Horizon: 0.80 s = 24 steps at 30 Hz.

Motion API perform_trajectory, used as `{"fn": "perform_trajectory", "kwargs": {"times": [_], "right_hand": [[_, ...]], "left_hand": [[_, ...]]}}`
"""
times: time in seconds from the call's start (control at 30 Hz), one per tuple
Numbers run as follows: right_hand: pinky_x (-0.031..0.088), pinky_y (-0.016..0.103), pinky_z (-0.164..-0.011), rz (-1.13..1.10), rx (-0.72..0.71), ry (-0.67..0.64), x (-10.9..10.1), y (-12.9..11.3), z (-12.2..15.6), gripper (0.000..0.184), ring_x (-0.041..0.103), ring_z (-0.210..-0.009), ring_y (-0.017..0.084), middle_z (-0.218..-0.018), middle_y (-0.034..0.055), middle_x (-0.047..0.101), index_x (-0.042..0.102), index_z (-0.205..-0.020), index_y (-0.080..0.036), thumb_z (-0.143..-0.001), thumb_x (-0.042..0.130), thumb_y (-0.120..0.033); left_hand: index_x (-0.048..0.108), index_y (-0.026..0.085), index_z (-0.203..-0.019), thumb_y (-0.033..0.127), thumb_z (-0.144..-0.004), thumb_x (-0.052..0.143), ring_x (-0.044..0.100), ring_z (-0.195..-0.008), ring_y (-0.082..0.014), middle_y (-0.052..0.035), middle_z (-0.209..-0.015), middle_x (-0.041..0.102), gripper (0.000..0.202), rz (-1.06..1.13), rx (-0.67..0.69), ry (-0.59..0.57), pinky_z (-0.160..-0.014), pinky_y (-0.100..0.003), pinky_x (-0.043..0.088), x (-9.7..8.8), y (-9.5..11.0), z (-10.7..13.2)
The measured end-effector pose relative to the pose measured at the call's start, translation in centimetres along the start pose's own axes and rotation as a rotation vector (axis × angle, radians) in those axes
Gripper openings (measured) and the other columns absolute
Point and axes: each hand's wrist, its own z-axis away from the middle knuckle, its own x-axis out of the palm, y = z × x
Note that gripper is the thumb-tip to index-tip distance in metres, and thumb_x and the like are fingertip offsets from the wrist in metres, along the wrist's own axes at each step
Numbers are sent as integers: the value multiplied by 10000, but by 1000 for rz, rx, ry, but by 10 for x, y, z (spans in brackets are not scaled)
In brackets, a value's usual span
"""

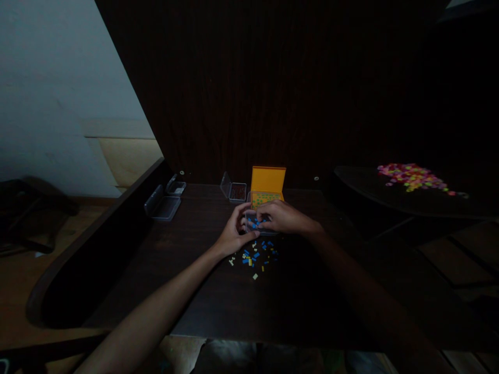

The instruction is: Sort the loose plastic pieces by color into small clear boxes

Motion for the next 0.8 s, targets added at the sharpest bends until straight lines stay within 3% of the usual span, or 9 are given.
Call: {"fn": "perform_trajectory", "kwargs": {"times": [0.17,0.4,0.6,0.8], "right_hand": [[363,230,-684,-10,-11,29,-5,4,3,62,591,-783,148,-846,30,688,692,-846,-170,-807,644,-164],[388,234,-716,-26,-20,-72,-2,-1,2,88,622,-810,158,-855,35,708,740,-873,-187,-815,675,-189],[405,247,-767,-2,-71,-54,2,3,0,125,620,-879,174,-952,58,699,755,-921,-193,-825,676,-194],[401,254,-744,52,-51,-57,2,3,0,143,604,-833,169,-917,57,689,765,-936,-208,-843,657,-218]], "left_hand": [[407,258,-1320,212,-673,796,567,-800,-93,-78,-1198,533,757,-8,-4,-7,-732,-249,484,0,2,0],[419,268,-1304,237,-640,819,581,-800,-98,-75,-1208,528,775,9,-18,21,-729,-249,484,-2,5,-2],[420,260,-1294,232,-626,825,571,-792,-92,-77,-1197,528,781,21,-30,28,-729,-246,489,-2,7,-2],[417,261,-1288,225,-632,820,564,-791,-86,-73,-1186,528,770,31,-30,24,-735,-244,484,-1,7,-2]]}}
